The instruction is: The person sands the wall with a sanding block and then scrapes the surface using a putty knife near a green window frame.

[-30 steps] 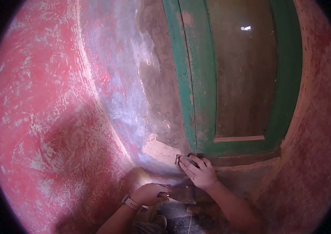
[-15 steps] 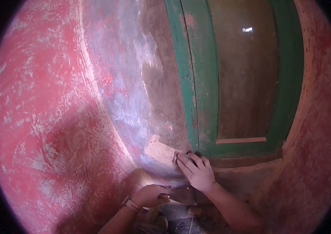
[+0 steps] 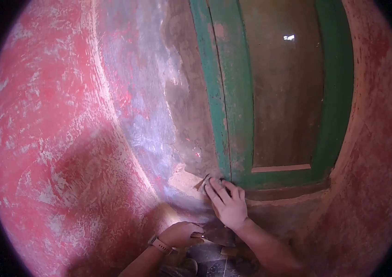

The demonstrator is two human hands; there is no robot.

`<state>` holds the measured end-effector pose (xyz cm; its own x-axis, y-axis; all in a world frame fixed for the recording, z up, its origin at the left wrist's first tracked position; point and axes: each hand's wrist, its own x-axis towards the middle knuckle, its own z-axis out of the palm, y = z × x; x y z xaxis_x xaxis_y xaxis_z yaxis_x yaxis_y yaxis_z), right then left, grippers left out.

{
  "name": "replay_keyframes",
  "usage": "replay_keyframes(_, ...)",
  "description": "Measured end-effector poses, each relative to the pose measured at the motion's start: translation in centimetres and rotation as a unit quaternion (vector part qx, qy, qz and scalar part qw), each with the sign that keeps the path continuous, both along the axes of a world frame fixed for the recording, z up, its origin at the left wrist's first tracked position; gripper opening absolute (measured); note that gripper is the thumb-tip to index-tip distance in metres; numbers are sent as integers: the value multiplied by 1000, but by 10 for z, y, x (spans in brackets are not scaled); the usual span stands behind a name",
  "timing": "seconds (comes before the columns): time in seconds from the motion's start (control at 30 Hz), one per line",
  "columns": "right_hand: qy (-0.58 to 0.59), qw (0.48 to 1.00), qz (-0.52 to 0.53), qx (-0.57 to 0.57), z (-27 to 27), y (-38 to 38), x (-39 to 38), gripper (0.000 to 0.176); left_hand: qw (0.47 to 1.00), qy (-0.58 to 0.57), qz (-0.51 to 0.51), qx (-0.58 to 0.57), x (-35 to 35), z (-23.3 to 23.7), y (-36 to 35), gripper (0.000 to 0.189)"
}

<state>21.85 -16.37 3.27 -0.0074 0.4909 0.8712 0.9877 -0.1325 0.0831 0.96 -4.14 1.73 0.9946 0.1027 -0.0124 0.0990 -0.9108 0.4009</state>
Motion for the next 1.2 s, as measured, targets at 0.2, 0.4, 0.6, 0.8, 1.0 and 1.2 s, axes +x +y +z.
replay_keyframes(0.2,49,998,-6,29,17,3,0,69,1000,7,10,-4,0,-8,1,28)
replay_keyframes(0.4,-4,1000,18,6,0,6,4,70,1000,5,-10,-4,-1,-1,2,29)
replay_keyframes(0.6,44,998,-11,46,13,7,4,67,1000,1,2,-14,-2,-10,1,31)
replay_keyframes(0.8,42,998,0,50,18,10,5,69,1000,10,13,0,-5,6,0,27)
replay_keyframes(1.0,50,998,-8,36,15,15,-5,65,1000,-5,-1,-6,-2,-6,1,29)
replay_keyframes(1.2,36,997,-15,69,33,24,-2,63,1000,-13,17,-7,-4,-1,4,28)
